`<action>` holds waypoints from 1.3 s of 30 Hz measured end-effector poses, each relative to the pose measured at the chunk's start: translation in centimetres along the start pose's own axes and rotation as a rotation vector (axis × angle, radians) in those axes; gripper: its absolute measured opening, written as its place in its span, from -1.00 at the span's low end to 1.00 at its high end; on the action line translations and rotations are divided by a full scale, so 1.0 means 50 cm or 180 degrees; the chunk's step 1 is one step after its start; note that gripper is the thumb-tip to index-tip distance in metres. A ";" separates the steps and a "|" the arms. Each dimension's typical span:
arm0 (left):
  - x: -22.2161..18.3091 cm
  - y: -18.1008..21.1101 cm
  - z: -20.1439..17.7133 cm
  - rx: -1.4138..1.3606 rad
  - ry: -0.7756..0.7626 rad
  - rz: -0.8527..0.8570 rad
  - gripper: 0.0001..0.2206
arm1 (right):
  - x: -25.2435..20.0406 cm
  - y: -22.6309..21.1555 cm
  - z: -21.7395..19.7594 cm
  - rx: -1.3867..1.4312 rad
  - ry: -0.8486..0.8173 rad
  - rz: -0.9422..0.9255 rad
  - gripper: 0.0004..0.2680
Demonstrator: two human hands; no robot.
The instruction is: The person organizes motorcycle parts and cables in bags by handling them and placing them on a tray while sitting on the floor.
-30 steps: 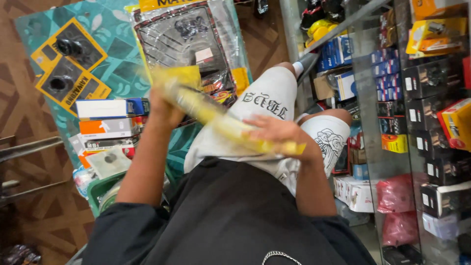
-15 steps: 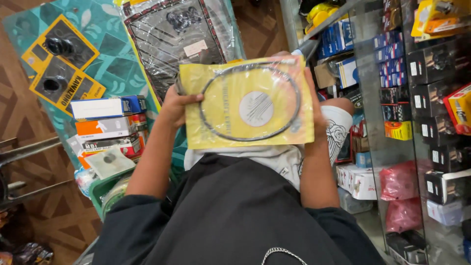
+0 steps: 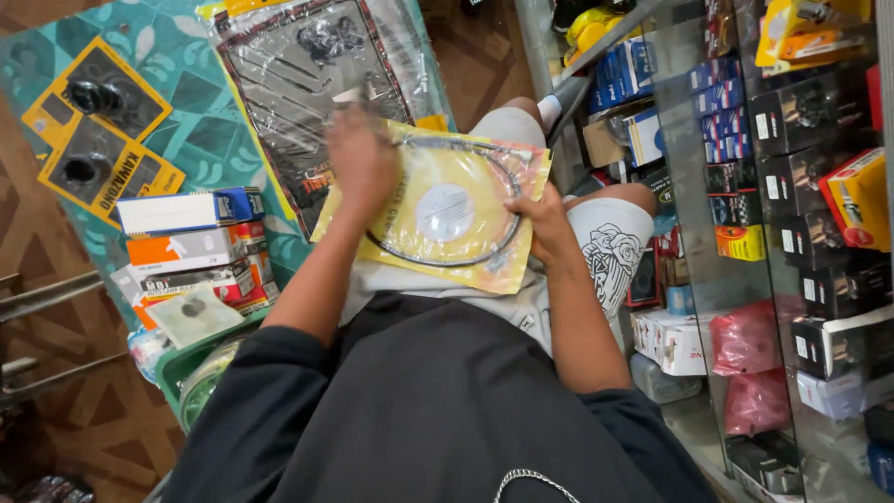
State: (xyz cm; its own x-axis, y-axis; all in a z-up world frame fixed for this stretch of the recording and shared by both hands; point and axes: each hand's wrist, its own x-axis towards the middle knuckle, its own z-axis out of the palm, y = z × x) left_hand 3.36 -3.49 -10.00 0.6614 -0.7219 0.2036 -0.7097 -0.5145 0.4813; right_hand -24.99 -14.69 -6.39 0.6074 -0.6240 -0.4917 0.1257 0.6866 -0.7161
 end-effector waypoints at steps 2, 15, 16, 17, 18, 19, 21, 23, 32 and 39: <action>-0.030 0.035 0.045 -0.0334 -0.0318 0.0208 -0.51 | -0.007 0.002 0.008 0.0055 -0.0036 -0.0037 -0.57; -0.059 0.257 -0.063 -0.1535 -0.1302 0.2139 -0.50 | -0.010 0.047 -0.033 0.0333 -0.0374 -0.0096 -0.51; -0.061 0.229 -0.052 -0.1536 -0.1320 0.2141 -0.50 | -0.018 0.037 -0.020 0.0346 -0.0361 -0.0092 -0.51; -0.063 0.200 -0.042 -0.1290 -0.1218 0.1608 -0.51 | -0.026 0.027 -0.007 0.0359 -0.0338 -0.0091 -0.49; -0.060 0.170 -0.032 -0.1040 -0.1103 0.1082 -0.49 | -0.029 0.016 0.006 0.0367 -0.0322 -0.0097 -0.48; -0.050 0.121 -0.024 -0.1039 -0.1109 0.1089 -0.49 | -0.028 0.009 0.013 0.0373 -0.0316 -0.0101 -0.48; -0.038 0.024 -0.008 -0.0501 -0.0863 0.0204 -0.57 | -0.033 -0.005 0.024 0.0422 -0.0507 -0.0149 -0.46; -0.038 -0.023 -0.003 -0.0387 -0.0604 0.0485 -0.52 | -0.028 -0.013 0.036 0.0401 -0.0471 -0.0118 -0.46; -0.039 0.251 0.008 -0.1859 -0.1293 0.0220 -0.36 | -0.012 -0.010 0.017 0.0166 -0.0528 -0.0017 -0.49; -0.118 0.322 -0.085 -0.1899 -0.1725 0.2174 -0.41 | 0.051 0.136 -0.216 0.1624 -0.1007 -0.0025 -0.54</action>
State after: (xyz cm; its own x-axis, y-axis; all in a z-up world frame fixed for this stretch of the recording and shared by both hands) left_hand -10.92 -5.56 0.16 -0.1348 -0.9583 0.2521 -0.5587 0.2837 0.7794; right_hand -31.05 -15.65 -17.90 0.7990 -0.5422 -0.2601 0.4443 0.8237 -0.3523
